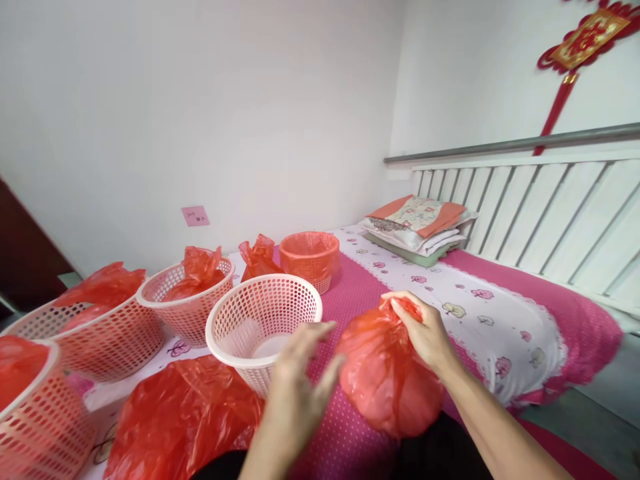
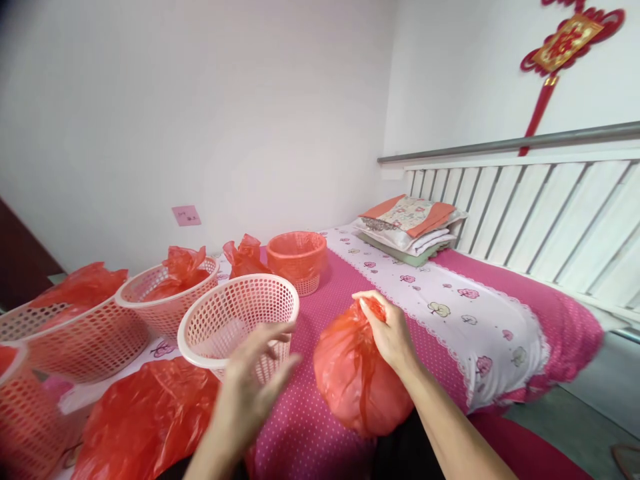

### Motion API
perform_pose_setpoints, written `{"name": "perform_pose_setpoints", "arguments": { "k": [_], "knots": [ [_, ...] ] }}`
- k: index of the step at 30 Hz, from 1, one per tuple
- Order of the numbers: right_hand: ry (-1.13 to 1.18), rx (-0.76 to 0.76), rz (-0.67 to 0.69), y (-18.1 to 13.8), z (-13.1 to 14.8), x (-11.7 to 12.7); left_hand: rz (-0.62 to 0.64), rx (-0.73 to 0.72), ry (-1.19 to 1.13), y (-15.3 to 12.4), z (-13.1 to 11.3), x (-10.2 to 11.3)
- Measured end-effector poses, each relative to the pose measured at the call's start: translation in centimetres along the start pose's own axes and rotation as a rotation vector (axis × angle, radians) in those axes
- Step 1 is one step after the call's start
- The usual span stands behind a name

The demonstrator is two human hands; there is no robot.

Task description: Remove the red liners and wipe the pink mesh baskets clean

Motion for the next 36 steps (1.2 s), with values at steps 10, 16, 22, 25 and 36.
{"name": "perform_pose_setpoints", "arguments": {
  "k": [10,16,22,25,36],
  "knots": [
    [0.224,-0.090,0.204,-4.1,2.0,-5.0,0.207,0.273,-0.022,-5.1,5.8,-16.0],
    [0.271,-0.009,0.385,-5.2,4.8,-5.9,0.071,0.140,-0.041,-3.8,6.4,-13.6],
    [-0.156,0.064,0.286,-4.5,1.8,-4.6,0.185,0.254,0.031,-4.6,10.0,-15.5],
    [-0.368,0.258,0.151,-5.6,2.4,-3.7,0.255,0.300,0.054,-5.3,11.0,-16.4],
    [-0.976,0.235,0.570,-10.8,-6.4,-11.1,0.501,0.305,0.017,-5.0,10.5,-16.7]
  ]
}}
Point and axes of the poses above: each hand's wrist, its own y-axis towards the middle knuckle, its own x-axis out of the back of the hand, z = x × y, the point moved 10 cm from there along y, towards the middle knuckle, and after that the axes turned 1 degree about -x, right-handed, at the moved point
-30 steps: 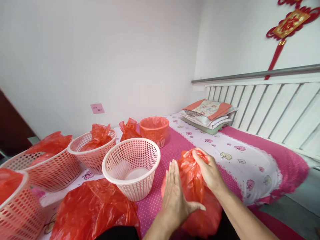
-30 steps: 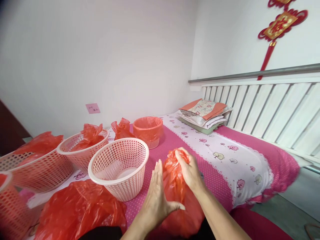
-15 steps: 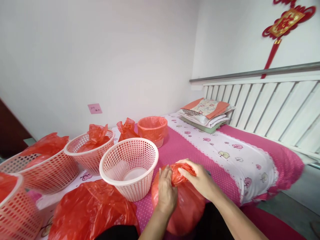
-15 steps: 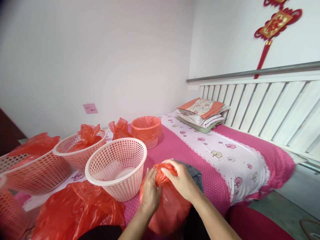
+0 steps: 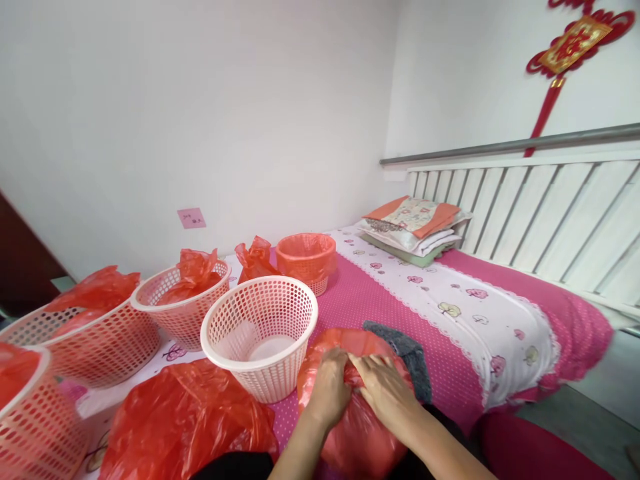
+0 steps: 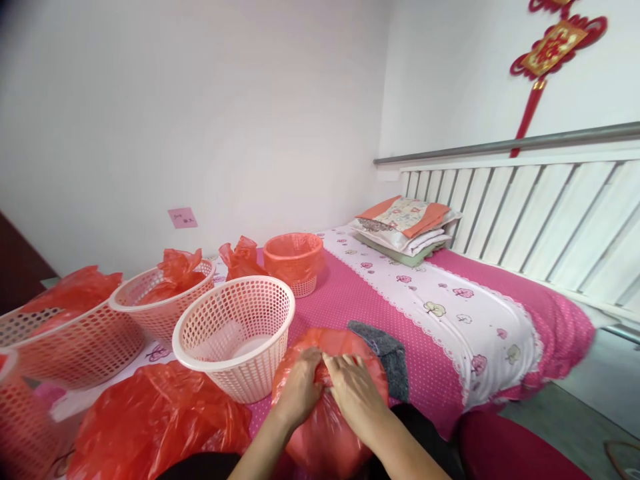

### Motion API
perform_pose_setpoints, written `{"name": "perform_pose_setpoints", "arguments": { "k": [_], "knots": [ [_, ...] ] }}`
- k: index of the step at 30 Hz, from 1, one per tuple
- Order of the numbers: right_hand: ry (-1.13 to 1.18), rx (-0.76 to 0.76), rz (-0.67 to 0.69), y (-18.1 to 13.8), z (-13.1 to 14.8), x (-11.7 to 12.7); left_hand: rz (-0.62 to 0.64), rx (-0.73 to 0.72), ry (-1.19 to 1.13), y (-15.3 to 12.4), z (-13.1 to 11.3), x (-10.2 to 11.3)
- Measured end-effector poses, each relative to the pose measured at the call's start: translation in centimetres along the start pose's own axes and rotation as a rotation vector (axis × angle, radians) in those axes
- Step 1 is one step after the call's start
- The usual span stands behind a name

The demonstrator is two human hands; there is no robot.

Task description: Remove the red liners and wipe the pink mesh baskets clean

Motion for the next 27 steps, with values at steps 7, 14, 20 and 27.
{"name": "perform_pose_setpoints", "arguments": {
  "k": [7,14,20,27],
  "knots": [
    [0.015,-0.065,0.043,-0.5,-1.2,-5.9,0.028,0.035,-0.038,-1.2,-1.4,3.9],
    [0.310,-0.116,0.090,0.4,-2.1,-3.6,-0.467,-0.120,-0.457,-5.7,-6.7,18.7],
    [0.486,-0.095,0.219,-2.4,-1.3,-3.5,-0.879,0.047,-0.476,-8.9,-1.1,24.9],
    [0.224,-0.119,0.152,-1.6,-0.4,-7.1,-1.141,0.107,-0.419,-10.8,3.8,28.0]
  ]
}}
Point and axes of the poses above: each hand's wrist, its own y-axis towards the middle knuckle, its own x-axis out of the back of the hand, z = x × y, the point moved 10 cm from there along y, towards the middle knuckle, and after that the axes turned 1 degree about -x, right-handed, at the moved point
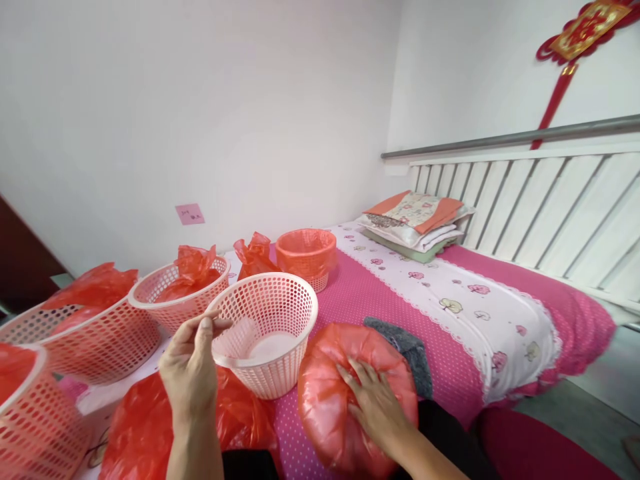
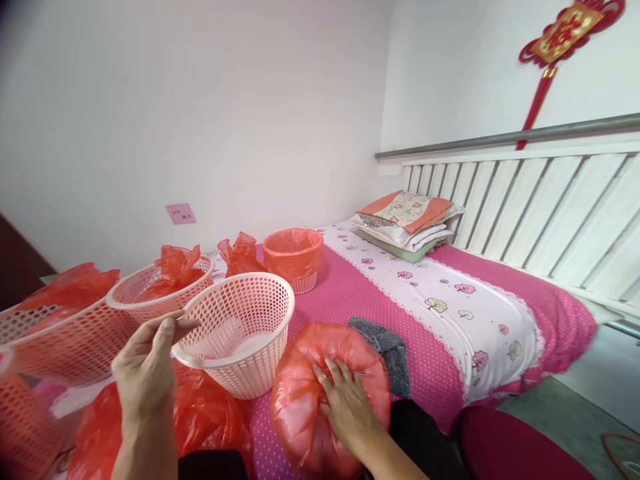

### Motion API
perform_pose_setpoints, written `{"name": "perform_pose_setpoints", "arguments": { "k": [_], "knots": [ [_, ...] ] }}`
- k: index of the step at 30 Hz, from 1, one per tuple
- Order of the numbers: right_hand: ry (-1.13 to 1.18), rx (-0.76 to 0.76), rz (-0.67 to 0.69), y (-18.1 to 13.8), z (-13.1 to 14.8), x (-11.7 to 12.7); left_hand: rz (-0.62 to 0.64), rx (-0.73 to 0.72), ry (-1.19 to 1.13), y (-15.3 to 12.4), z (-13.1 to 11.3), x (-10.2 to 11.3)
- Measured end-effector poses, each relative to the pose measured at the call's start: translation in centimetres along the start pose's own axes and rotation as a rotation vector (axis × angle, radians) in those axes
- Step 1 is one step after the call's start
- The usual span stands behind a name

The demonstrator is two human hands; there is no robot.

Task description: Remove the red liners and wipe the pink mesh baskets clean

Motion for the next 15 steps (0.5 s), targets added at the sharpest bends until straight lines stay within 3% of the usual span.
{"name": "perform_pose_setpoints", "arguments": {
  "k": [5,7,10,15],
  "knots": [
    [-0.111,0.048,-0.094,1.2,-0.6,0.3,-0.360,-0.043,0.022,1.7,3.2,5.3],
    [-0.117,0.092,-0.102,1.3,-0.5,0.6,-0.431,-0.019,0.066,2.2,4.7,6.7],
    [-0.056,0.152,-0.125,1.3,0.1,1.4,-0.348,0.121,0.174,3.0,7.7,6.6],
    [0.162,0.139,-0.213,1.3,-0.2,4.9,-0.107,0.391,0.068,2.9,12.5,3.5]
  ]
}}
Point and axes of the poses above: each hand's wrist, its own y-axis towards the middle knuckle, its own x-axis out of the back of the hand, z = x × y, the point moved 10 cm from there along y, towards the middle knuckle, and after that the axes turned 1 degree about -x, right-handed, at the moved point
